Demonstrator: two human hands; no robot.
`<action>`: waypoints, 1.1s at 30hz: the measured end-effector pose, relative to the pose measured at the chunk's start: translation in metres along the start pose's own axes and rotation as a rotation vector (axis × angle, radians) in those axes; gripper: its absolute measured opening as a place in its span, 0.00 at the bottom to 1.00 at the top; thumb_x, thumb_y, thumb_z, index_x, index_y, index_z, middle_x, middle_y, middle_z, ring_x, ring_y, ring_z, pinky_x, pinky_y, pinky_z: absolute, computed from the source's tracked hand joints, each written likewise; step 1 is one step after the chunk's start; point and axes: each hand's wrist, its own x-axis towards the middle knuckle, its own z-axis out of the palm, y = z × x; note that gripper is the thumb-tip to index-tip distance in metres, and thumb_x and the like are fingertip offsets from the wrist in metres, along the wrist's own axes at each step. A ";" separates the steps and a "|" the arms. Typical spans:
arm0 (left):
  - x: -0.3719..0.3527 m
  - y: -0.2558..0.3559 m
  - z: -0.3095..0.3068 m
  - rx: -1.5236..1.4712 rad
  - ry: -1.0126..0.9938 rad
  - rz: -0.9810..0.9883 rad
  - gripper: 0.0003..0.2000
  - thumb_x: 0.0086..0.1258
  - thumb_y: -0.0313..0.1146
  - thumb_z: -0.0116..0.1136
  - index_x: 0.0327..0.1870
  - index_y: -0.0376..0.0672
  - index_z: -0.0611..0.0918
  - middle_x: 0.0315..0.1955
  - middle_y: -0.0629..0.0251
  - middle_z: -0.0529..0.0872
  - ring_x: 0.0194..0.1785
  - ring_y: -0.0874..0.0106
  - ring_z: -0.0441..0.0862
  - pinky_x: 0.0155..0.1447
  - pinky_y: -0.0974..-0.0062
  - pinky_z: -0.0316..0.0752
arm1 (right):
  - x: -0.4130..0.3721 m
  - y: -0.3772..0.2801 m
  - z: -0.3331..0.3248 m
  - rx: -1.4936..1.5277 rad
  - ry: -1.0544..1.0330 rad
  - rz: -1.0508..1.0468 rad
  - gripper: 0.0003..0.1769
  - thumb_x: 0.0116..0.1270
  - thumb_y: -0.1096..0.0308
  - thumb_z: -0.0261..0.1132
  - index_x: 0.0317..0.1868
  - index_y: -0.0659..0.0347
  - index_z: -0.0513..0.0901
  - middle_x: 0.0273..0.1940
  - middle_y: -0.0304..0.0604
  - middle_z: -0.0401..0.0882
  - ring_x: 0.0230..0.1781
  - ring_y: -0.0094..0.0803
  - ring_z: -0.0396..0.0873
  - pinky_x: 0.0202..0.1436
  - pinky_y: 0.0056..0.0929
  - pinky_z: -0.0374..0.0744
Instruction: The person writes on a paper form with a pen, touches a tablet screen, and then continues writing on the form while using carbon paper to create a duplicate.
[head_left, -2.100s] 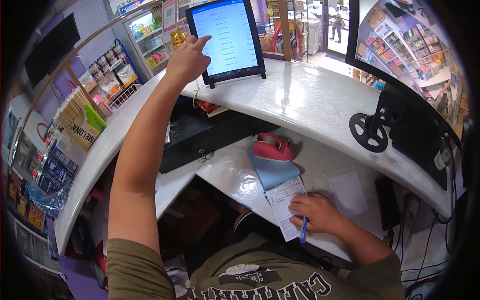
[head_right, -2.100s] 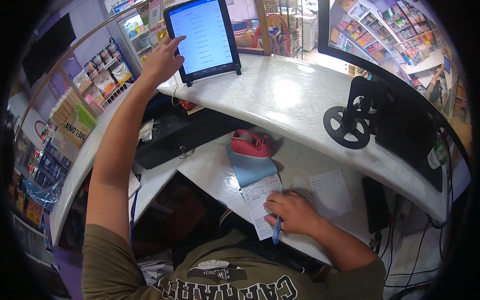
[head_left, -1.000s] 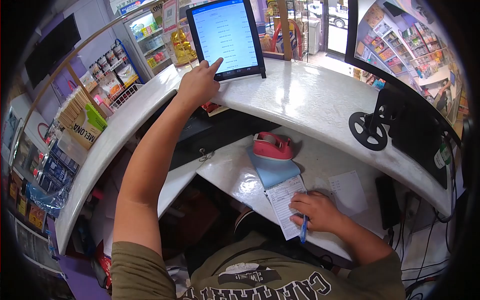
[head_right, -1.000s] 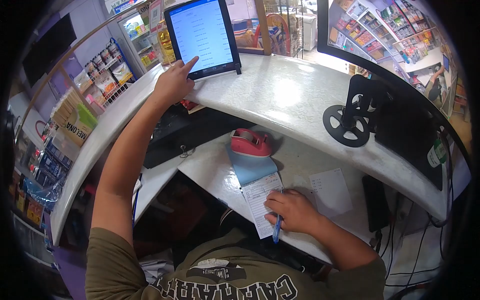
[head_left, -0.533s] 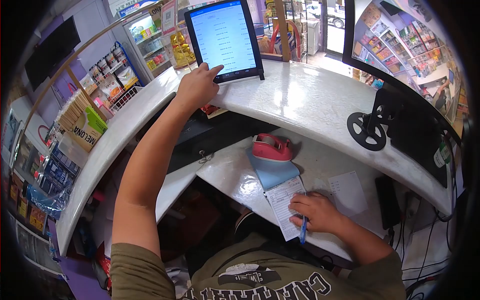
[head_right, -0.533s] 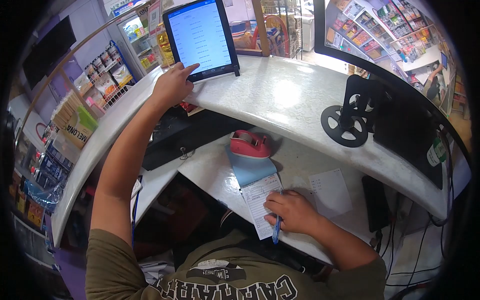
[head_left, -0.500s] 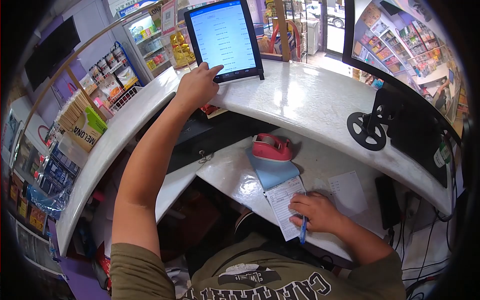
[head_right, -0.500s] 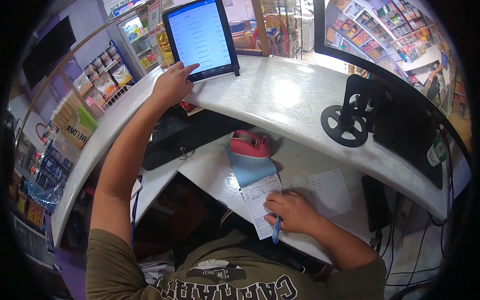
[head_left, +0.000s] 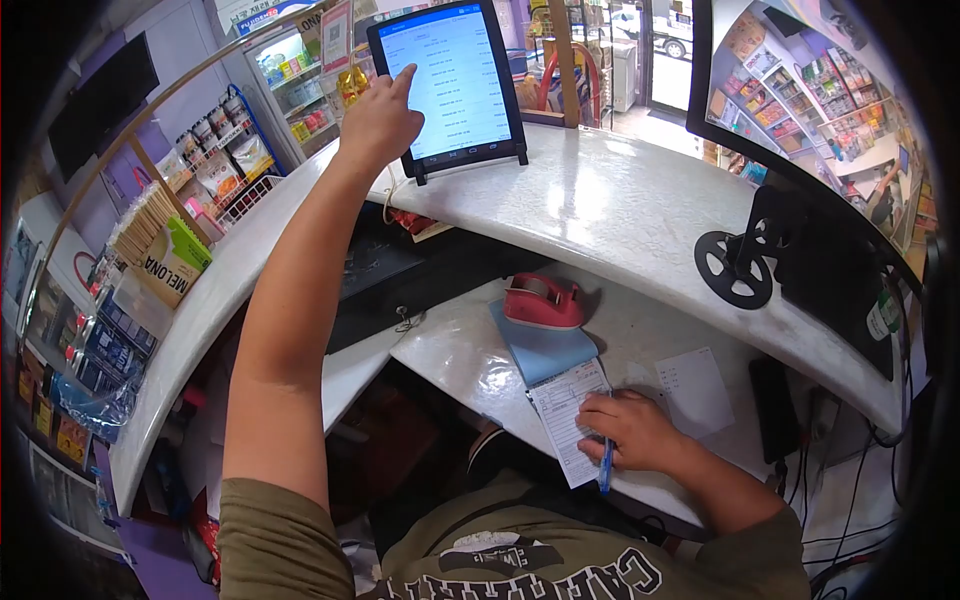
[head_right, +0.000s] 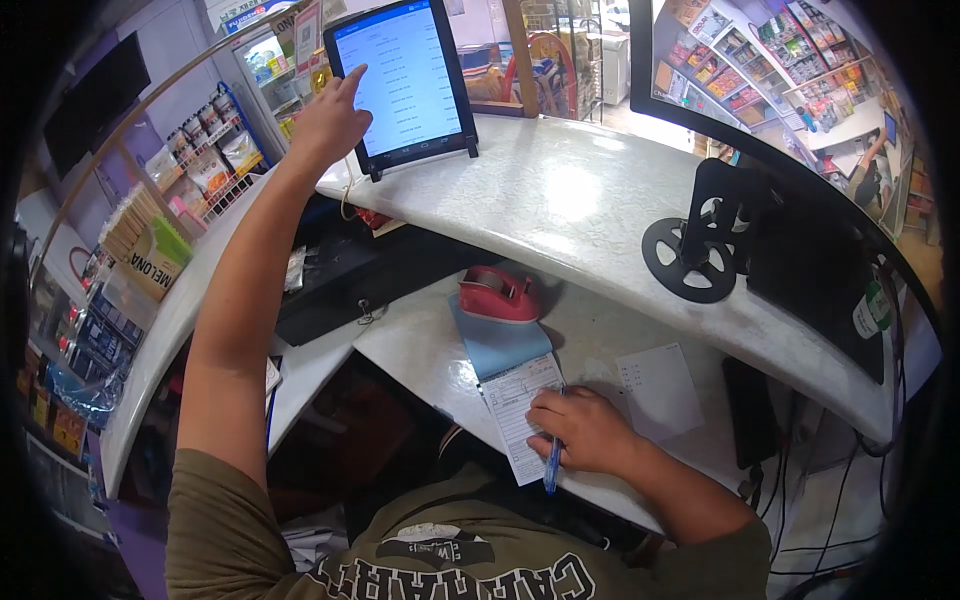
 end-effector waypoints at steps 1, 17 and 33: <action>0.001 0.000 0.000 0.010 -0.002 -0.011 0.36 0.64 0.38 0.57 0.78 0.52 0.66 0.58 0.52 0.80 0.60 0.55 0.82 0.64 0.59 0.77 | 0.000 0.000 0.000 0.000 0.006 -0.006 0.17 0.61 0.57 0.72 0.46 0.56 0.83 0.47 0.39 0.80 0.44 0.38 0.83 0.51 0.37 0.81; -0.034 -0.003 0.011 0.016 -0.089 0.039 0.36 0.63 0.35 0.59 0.77 0.51 0.67 0.51 0.54 0.81 0.54 0.56 0.83 0.57 0.59 0.79 | 0.001 -0.002 -0.002 0.001 0.008 0.001 0.16 0.62 0.58 0.72 0.45 0.57 0.83 0.46 0.40 0.81 0.45 0.38 0.83 0.52 0.37 0.81; -0.029 0.006 0.006 -0.042 -0.084 0.001 0.36 0.63 0.33 0.58 0.77 0.57 0.67 0.50 0.56 0.82 0.54 0.58 0.83 0.58 0.59 0.78 | 0.001 -0.002 -0.001 -0.021 0.026 -0.014 0.16 0.62 0.58 0.71 0.46 0.57 0.83 0.47 0.40 0.81 0.44 0.38 0.83 0.51 0.37 0.81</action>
